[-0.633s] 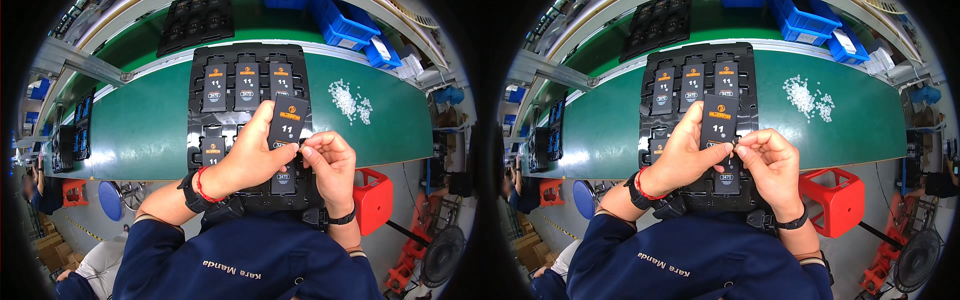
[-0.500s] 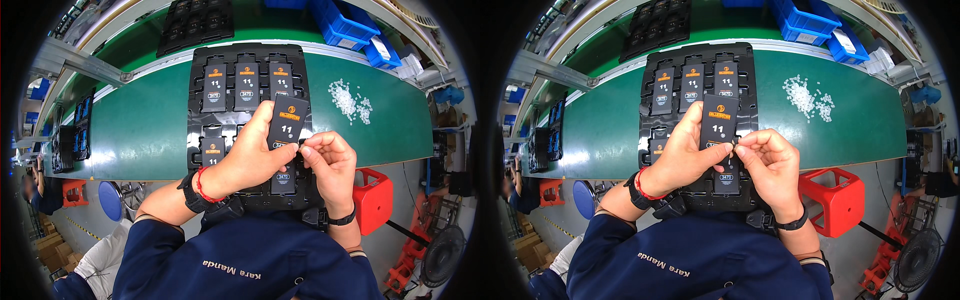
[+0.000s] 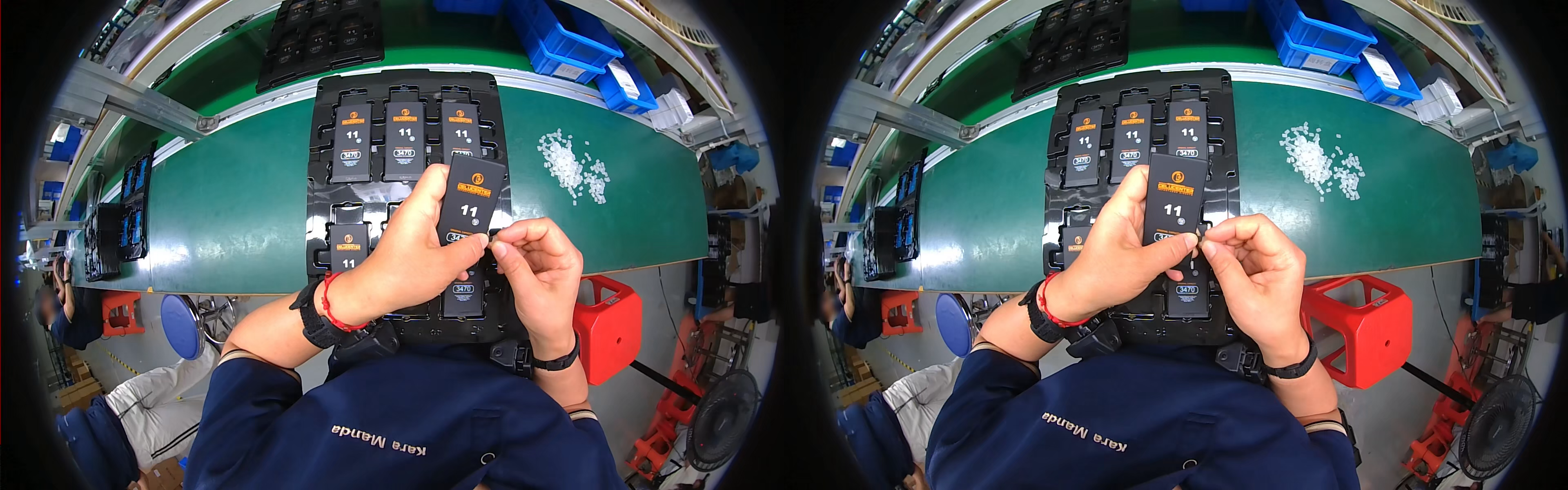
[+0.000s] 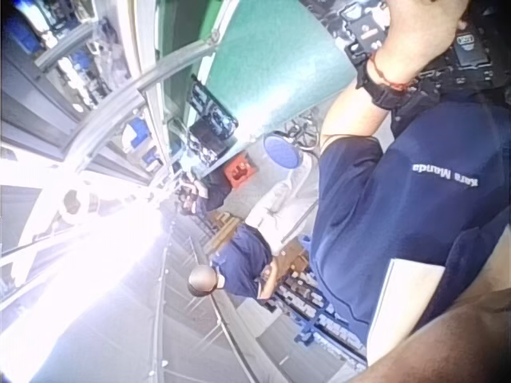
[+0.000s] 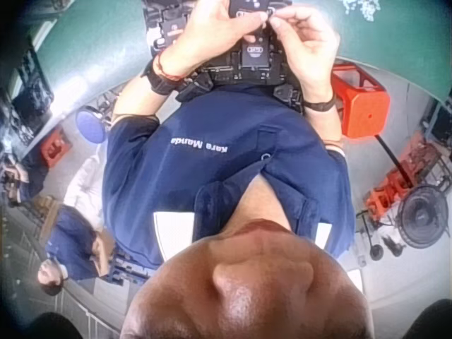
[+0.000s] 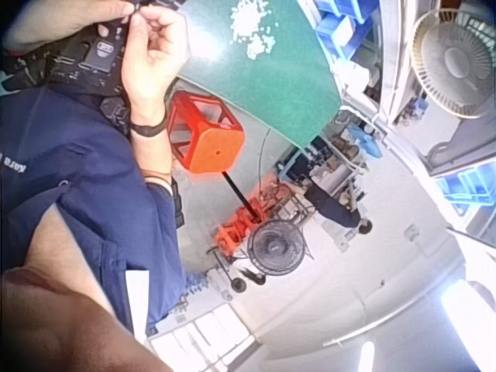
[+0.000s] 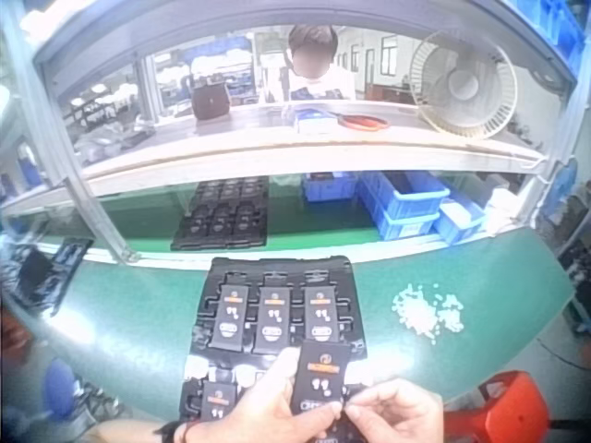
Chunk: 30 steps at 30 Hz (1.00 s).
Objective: Insert clear small plastic components into electronic device housings held in an organizer tray.
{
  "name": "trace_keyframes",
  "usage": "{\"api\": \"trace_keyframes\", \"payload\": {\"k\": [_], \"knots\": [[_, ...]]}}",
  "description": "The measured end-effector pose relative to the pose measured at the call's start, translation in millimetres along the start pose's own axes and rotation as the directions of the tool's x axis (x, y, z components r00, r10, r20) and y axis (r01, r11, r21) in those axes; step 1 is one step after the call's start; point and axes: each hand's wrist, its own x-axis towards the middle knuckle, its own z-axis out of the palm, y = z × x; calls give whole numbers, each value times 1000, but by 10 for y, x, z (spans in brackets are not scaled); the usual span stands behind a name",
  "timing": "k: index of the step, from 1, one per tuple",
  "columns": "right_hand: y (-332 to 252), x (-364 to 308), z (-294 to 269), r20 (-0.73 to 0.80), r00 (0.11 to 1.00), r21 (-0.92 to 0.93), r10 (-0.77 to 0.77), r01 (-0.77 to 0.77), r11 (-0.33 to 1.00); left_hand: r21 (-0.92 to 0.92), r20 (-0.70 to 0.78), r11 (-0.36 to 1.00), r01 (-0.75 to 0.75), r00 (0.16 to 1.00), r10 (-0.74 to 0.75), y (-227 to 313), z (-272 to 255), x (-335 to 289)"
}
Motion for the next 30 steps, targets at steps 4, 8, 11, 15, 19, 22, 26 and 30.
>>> {"api": "trace_keyframes", "payload": {"k": [4, 8, 11, 15, 19, 22, 26, 30], "knots": [[2, -3, -5, 1, 1000, 14, 11, -11, 1000, -3, 11, 1000, -8, 1000, 8, -2, -3, -1], [-17, -18, 34, -35, 999, -35, 21, -22, 999, 47, -16, 996, -74, 997, 75, -19, 21, -3], [5, -25, 50, -78, 993, -183, -86, 71, 981, 132, 4, 981, -140, 990, 140, -43, 9, -19], [-40, -9, 38, -7, 972, -472, -234, 203, 858, 257, 51, 933, -250, 968, 245, -73, 0, -28], [-55, 21, -44, 65, 989, -454, -136, 151, 878, 342, 128, 920, -192, 979, 157, -77, -33, -38], [-37, 22, -67, 44, 997, -342, -69, 80, 936, 346, 152, 900, -263, 963, 223, -125, -47, -4], [-22, 19, -39, -1, 998, -249, -67, 65, 966, 239, 102, 963, -128, 989, 106, -41, -10, -14], [-14, 41, -78, 3, 996, -25, 92, -92, 995, 21, 64, 1000, 14, 998, -16, -15, -10, -13]]}}
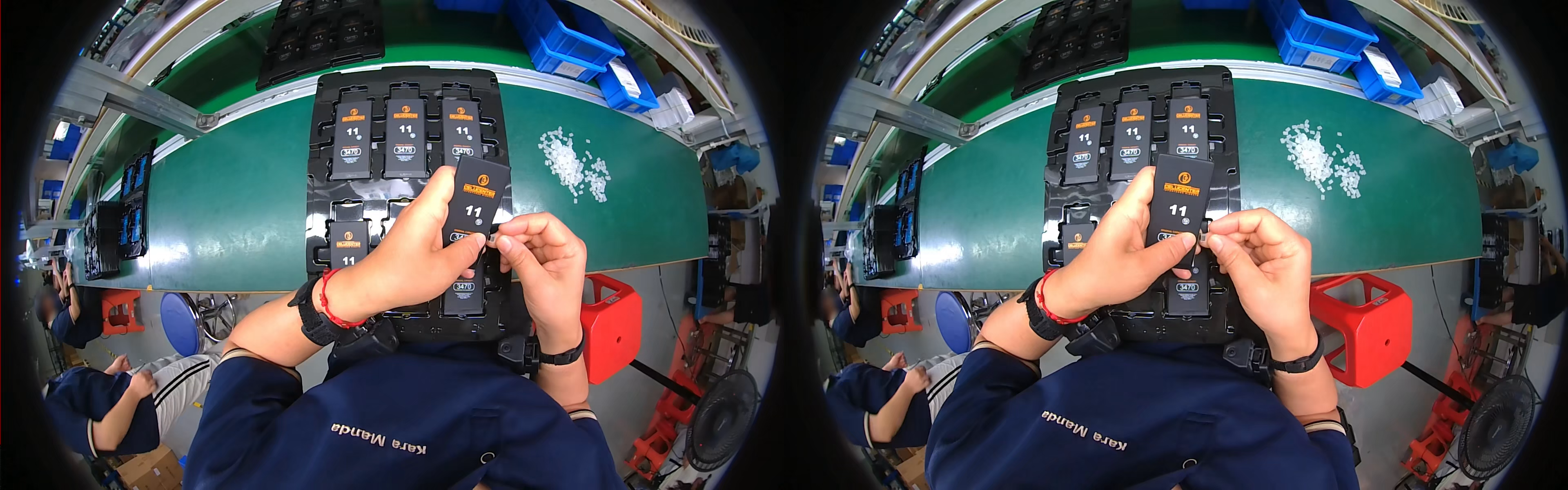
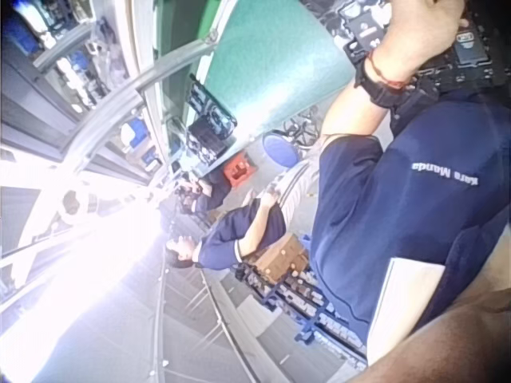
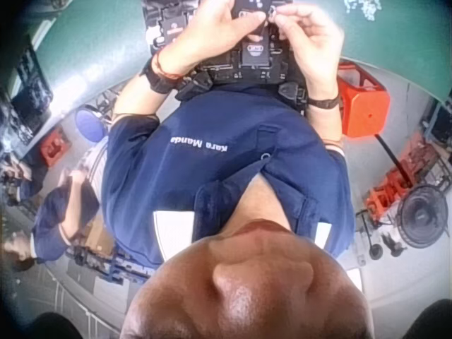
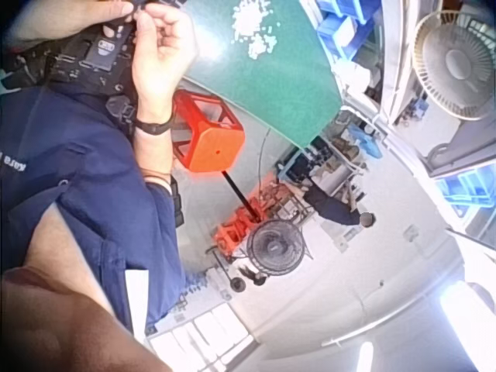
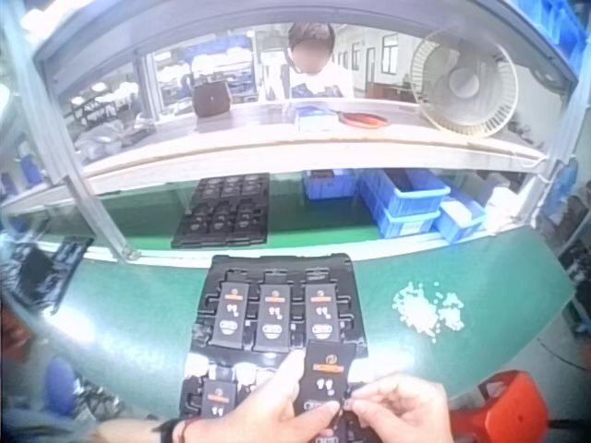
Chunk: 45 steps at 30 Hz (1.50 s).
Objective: Insert clear small plastic components into electronic device housings held in an organizer tray.
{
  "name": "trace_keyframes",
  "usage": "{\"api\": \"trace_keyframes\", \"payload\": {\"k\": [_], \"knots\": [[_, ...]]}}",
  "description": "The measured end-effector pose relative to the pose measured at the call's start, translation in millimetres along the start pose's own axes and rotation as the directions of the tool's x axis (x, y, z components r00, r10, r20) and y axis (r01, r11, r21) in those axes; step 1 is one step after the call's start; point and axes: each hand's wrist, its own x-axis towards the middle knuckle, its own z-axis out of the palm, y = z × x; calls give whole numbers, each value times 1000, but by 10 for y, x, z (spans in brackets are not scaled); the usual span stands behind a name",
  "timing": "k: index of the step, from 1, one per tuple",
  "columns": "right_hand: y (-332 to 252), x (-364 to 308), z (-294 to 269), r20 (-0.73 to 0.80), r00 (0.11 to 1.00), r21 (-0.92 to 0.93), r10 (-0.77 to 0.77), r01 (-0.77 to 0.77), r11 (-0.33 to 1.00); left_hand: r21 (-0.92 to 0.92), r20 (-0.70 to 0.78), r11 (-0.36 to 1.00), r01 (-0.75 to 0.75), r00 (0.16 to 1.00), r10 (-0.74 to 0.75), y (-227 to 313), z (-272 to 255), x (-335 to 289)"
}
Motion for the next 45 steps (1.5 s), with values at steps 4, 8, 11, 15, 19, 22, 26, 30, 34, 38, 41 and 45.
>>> {"api": "trace_keyframes", "payload": {"k": [4, 8, 11, 15, 19, 22, 26, 30, 34, 38, 41, 45], "knots": [[22, 16, 1, 3, 1000, 31, 27, -27, 999, 19, -1, 1000, 5, 1000, -5, -1, -7, 8], [31, 28, 27, 4, 1000, 65, 10, -11, 998, 20, -11, 1000, -10, 1000, 10, 9, -9, 10], [33, 17, 60, -6, 1000, 48, -23, 23, 999, 25, -15, 1000, -12, 1000, 12, -5, -15, 13], [58, -2, 82, -34, 999, 50, -37, 38, 998, 49, -27, 998, -44, 999, 45, -60, -14, 11], [65, -12, 79, -28, 999, 37, -21, 22, 999, 25, -44, 1000, 3, 999, -2, 5, 3, -3], [33, 49, -68, -107, 992, -201, -61, 39, 979, -89, -27, 984, 154, 987, -157, 94, -67, -55], [71, 278, -749, -336, 884, -706, -324, -8, 708, -122, -119, 992, 45, 991, -59, 228, -211, -187], [172, 374, -1110, -366, 906, -820, -212, -207, 534, 29, -157, 996, 85, 984, -79, 184, -413, -351], [291, 388, -1166, -344, 909, -850, -236, -194, 490, 83, -199, 978, 191, 965, -172, 110, -454, -442], [331, 404, -1171, -314, 916, -862, -251, -164, 480, 266, -205, 952, 151, 974, -97, -33, -442, -511], [336, 409, -1161, -301, 928, -870, -221, -172, 463, 185, -159, 976, 112, 984, -83, -52, -401, -500], [337, 419, -1144, -311, 927, -847, -211, -170, 503, 184, -106, 969, 162, 984, -144, -58, -349, -516]]}}
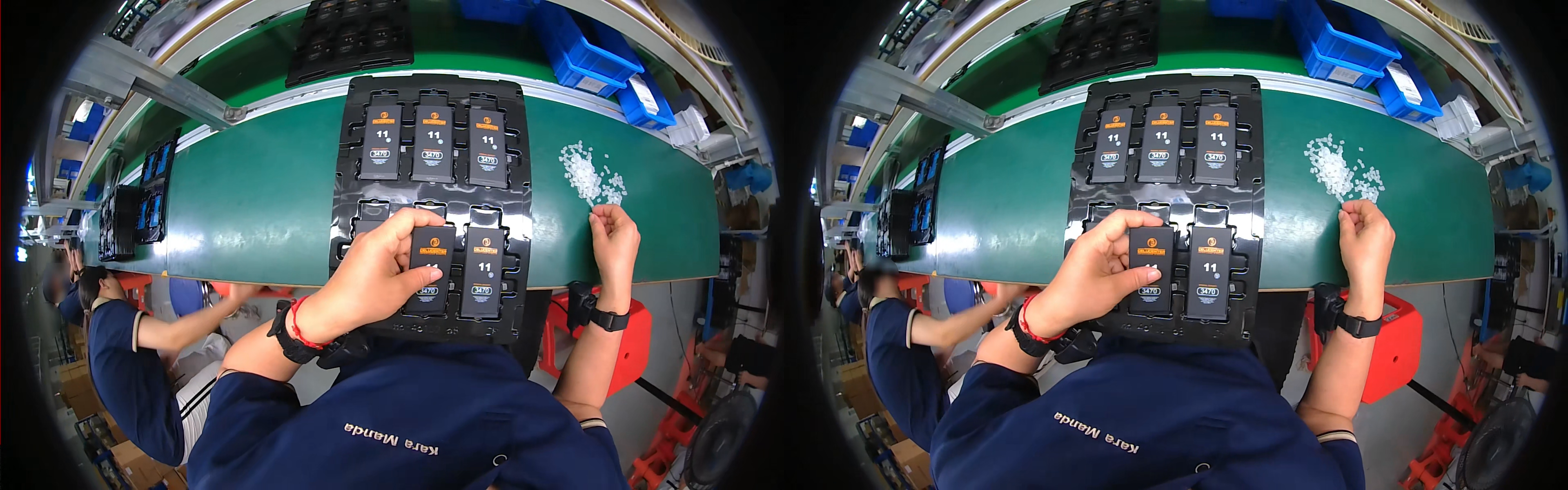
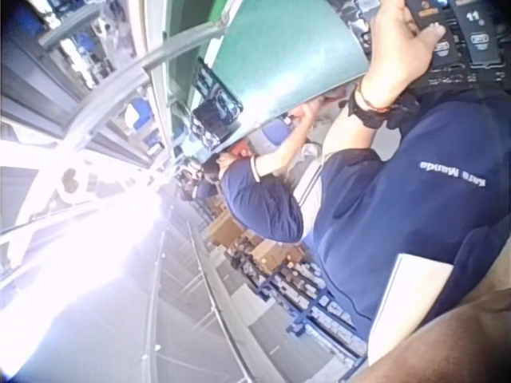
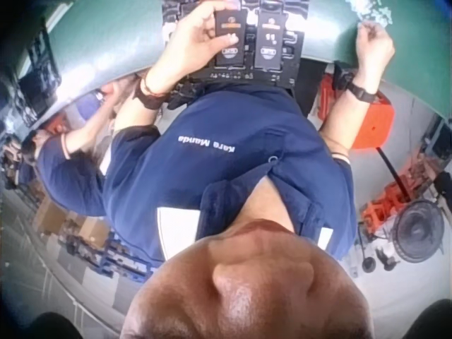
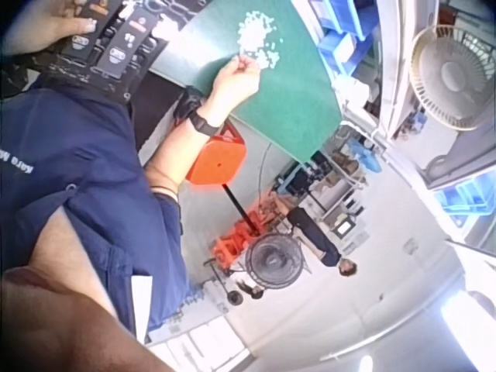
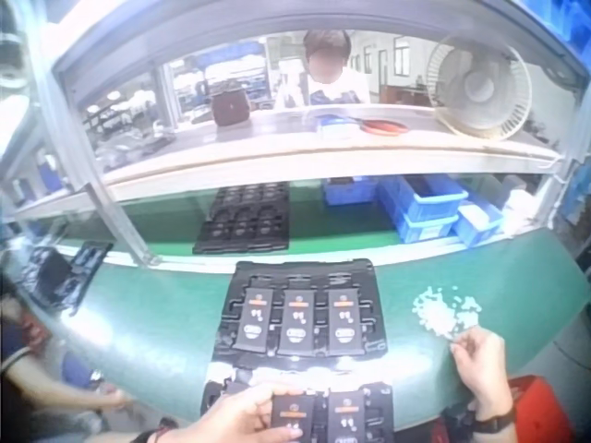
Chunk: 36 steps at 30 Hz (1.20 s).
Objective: Insert clear small plastic components into electronic device housings held in an organizer tray.
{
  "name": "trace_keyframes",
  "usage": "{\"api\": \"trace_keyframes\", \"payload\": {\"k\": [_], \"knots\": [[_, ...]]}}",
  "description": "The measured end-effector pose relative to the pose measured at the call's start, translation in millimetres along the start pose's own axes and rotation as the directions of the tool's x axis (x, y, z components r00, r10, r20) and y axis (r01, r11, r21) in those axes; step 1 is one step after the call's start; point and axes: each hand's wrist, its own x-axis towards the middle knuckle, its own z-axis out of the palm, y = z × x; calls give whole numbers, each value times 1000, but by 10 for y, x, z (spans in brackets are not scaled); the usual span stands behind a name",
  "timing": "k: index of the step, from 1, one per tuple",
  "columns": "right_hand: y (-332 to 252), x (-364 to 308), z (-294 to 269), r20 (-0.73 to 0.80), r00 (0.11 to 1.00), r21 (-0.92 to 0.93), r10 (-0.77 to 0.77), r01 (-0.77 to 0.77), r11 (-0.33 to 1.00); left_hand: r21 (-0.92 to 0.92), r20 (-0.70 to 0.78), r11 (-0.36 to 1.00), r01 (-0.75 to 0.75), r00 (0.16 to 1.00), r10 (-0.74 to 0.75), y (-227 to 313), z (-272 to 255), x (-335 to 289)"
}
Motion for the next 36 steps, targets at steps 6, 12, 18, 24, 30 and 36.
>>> {"api": "trace_keyframes", "payload": {"k": [6, 12, 18, 24, 30, 36], "knots": [[-5, 15, -26, 33, 999, 15, -12, 11, 1000, 705, -93, 689, -168, 941, 325, 17, -31, -27], [-19, 14, -18, 33, 999, -23, -43, 44, 999, 670, -68, 719, -188, 948, 311, 48, -97, -88], [239, -27, -40, 4, 999, 190, 35, -35, 981, 855, -191, 516, -44, 900, 393, 79, -456, -178], [-33, -132, -101, 72, 994, 485, 86, -110, 868, 898, -112, 436, -55, 930, 349, 124, -548, -152], [-431, -295, -135, 232, 973, 810, -5, -191, 554, 369, 13, 920, 136, 988, -152, 309, -489, -187], [-741, -424, -45, 334, 928, 902, -165, -264, 342, -313, -1, 949, 47, 999, -50, 294, -334, 31]]}}
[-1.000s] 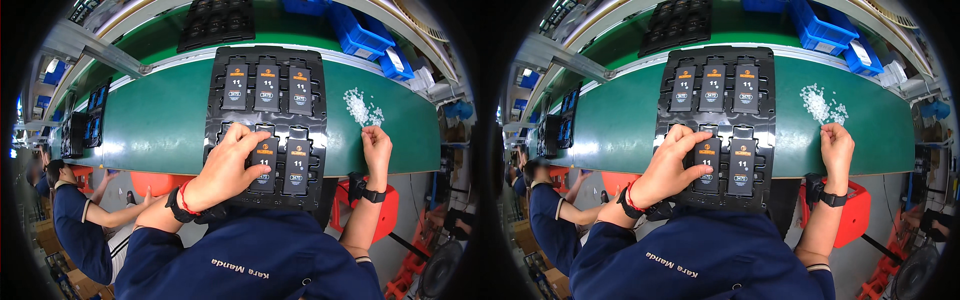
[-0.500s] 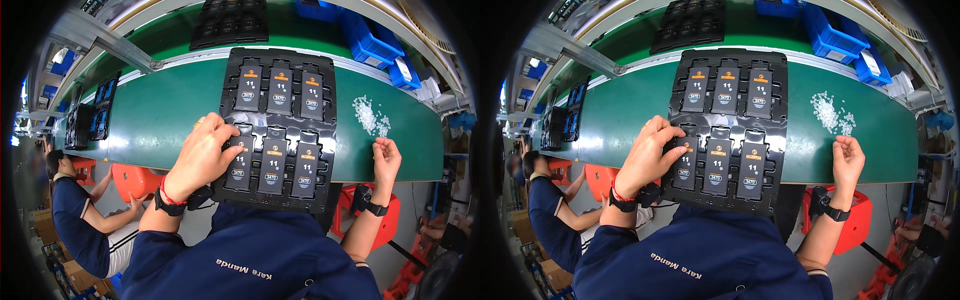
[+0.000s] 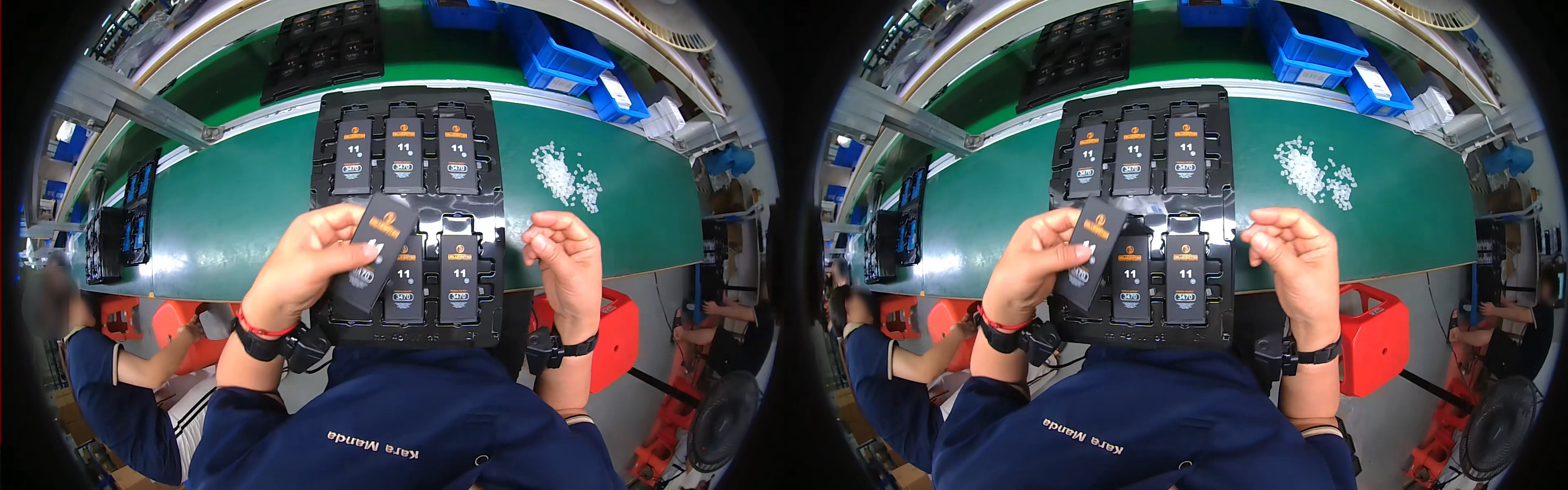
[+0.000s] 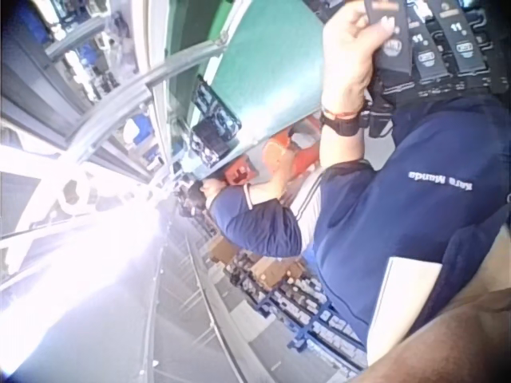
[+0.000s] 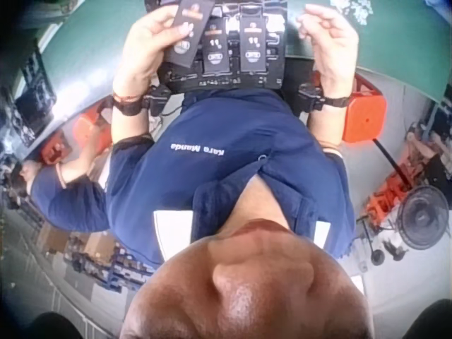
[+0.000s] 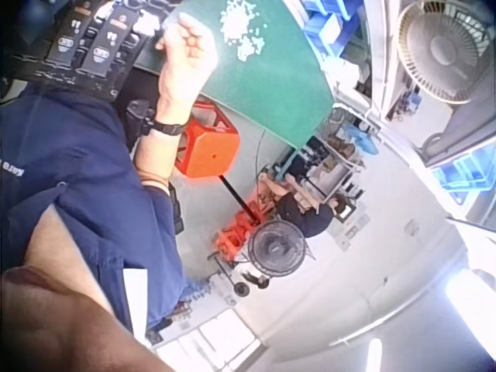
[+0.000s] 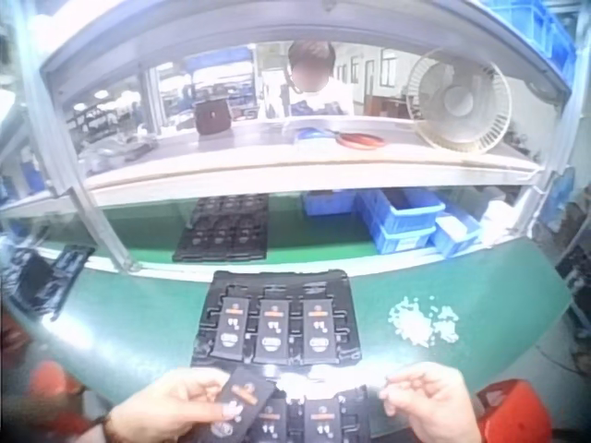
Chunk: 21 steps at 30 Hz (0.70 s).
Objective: Insert clear small plastic components into electronic device housings held in an organizer tray.
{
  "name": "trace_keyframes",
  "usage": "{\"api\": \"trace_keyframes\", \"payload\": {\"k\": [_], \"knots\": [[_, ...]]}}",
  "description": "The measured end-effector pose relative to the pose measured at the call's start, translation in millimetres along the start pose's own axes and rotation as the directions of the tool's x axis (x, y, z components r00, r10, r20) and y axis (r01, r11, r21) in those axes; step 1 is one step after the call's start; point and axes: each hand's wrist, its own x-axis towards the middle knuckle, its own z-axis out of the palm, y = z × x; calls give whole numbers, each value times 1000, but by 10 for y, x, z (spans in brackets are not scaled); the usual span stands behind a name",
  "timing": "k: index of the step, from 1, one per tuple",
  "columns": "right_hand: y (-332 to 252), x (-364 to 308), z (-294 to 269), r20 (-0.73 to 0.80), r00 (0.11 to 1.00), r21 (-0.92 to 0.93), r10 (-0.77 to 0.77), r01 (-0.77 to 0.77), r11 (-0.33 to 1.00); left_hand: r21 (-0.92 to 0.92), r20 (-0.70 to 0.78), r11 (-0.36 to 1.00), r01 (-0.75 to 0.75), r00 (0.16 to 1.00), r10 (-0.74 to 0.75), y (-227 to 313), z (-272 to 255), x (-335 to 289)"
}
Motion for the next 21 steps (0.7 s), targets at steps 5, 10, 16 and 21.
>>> {"api": "trace_keyframes", "payload": {"k": [5, 10, 16, 21], "knots": [[-2, -57, 190, 104, 994, 12, 11, -13, 1000, -292, 227, 942, 163, 969, -97, 89, 244, 241], [11, -83, 279, 92, 996, 34, 7, -11, 999, -162, 121, 984, 70, 991, -50, -64, 547, 425], [-14, -84, 395, 92, 996, -1, 14, -14, 1000, -98, 56, 994, -53, 997, 59, -190, 590, 434], [31, -60, 429, 100, 995, 15, 23, -24, 1000, -13, 44, 987, -161, 986, 161, -188, 624, 430]]}}
